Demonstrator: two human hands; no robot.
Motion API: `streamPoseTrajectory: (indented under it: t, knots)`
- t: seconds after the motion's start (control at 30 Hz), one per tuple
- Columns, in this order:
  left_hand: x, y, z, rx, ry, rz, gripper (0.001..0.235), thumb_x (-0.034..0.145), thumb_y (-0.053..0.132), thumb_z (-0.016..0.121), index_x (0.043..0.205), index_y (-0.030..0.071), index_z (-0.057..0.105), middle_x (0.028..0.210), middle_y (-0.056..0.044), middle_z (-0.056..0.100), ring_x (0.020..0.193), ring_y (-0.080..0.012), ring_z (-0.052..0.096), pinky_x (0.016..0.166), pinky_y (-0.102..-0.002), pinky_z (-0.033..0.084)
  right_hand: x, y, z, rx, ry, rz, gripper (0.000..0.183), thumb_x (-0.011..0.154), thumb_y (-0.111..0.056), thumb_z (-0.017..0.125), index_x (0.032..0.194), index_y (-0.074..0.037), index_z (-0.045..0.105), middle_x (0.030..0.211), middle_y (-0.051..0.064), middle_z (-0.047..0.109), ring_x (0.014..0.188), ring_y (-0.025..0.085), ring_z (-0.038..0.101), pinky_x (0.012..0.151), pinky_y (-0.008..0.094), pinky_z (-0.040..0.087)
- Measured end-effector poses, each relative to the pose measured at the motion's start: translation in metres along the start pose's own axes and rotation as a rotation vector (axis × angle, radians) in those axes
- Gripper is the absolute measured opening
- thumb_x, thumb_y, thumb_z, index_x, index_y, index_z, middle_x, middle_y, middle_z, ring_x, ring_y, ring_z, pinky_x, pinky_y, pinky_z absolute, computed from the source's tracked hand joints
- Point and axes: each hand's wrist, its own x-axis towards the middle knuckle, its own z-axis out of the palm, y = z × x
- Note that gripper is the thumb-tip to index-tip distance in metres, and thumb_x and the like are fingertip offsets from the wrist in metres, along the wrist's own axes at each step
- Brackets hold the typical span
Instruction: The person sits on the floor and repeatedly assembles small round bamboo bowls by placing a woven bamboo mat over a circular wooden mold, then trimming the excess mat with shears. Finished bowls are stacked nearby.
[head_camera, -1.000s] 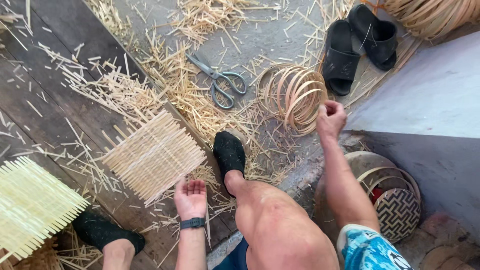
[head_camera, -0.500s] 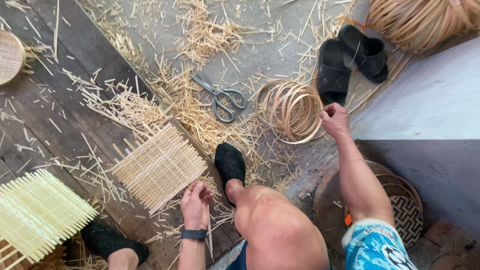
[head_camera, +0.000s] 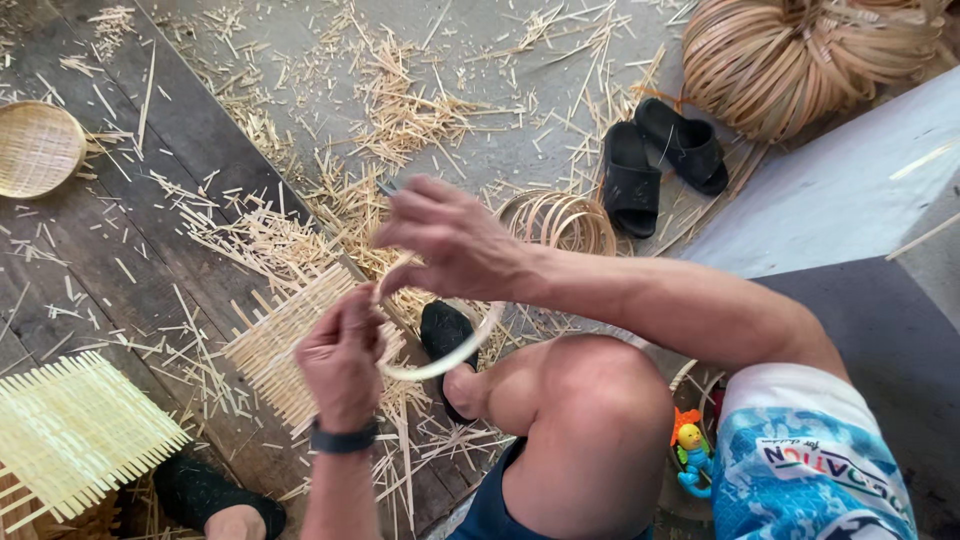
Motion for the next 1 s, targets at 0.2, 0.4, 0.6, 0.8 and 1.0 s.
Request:
streamPoseTrajectory:
  t: [0.2, 0.4, 0.6, 0.8, 1.0]
  knots:
    - [-0.009, 0.049, -0.056, -0.393, -0.218, -0.265, 0.020, 0.115, 0.021, 0.064, 0.110, 0.002, 0.071, 0.074, -0.001, 0.064, 0.055, -0.0052, 0.055, 0.044, -0.020, 0.043, 0.028, -0.028, 0.057, 0.133, -0.284, -0.174, 0.009, 0.093, -0.010, 0.072, 0.098, -0.003, 0.069, 0.104, 0.009, 0.059, 0.100, 0.020, 0.057, 0.071, 0.026, 0.058]
    - [0.002, 0.082, -0.069, 0.011, -0.207, -0.446, 0.074, 0.104, 0.067, 0.022, 0.091, 0.004, 0.059, 0.075, -0.009, 0.069, 0.063, -0.0157, 0.071, 0.049, -0.031, 0.059, 0.045, -0.082, 0.108, 0.092, -0.175, -0.413, 0.023, 0.079, -0.023, 0.076, 0.083, -0.002, 0.067, 0.102, 0.011, 0.060, 0.119, 0.033, 0.060, 0.078, 0.029, 0.062]
    - [-0.005, 0.065, -0.089, -0.231, -0.070, -0.327, 0.084, 0.115, 0.073, 0.015, 0.087, 0.006, 0.058, 0.067, 0.000, 0.060, 0.055, -0.0078, 0.060, 0.047, -0.024, 0.054, 0.035, -0.093, 0.134, -0.004, -0.202, -0.277, 0.023, 0.084, -0.017, 0.079, 0.098, -0.001, 0.071, 0.104, 0.008, 0.059, 0.103, 0.022, 0.059, 0.082, 0.034, 0.063]
    - [0.009, 0.046, -0.112, -0.562, -0.231, -0.398, 0.056, 0.115, 0.057, 0.044, 0.091, 0.010, 0.064, 0.056, 0.007, 0.044, 0.043, -0.0067, 0.039, 0.035, -0.024, 0.032, 0.050, -0.054, 0.145, 0.316, -0.241, 0.118, 0.023, 0.083, -0.027, 0.082, 0.097, -0.010, 0.074, 0.097, 0.008, 0.068, 0.087, 0.022, 0.067, 0.069, 0.032, 0.058]
    - [0.026, 0.047, -0.139, -0.912, 0.117, 0.017, 0.029, 0.100, 0.037, 0.067, 0.095, 0.008, 0.068, 0.067, 0.001, 0.051, 0.063, -0.0112, 0.041, 0.060, -0.028, 0.036, 0.020, 0.001, 0.128, 1.543, -0.004, 1.163, 0.049, 0.105, -0.042, 0.052, 0.113, 0.003, 0.070, 0.081, 0.009, 0.067, 0.071, 0.021, 0.065, 0.067, 0.036, 0.058]
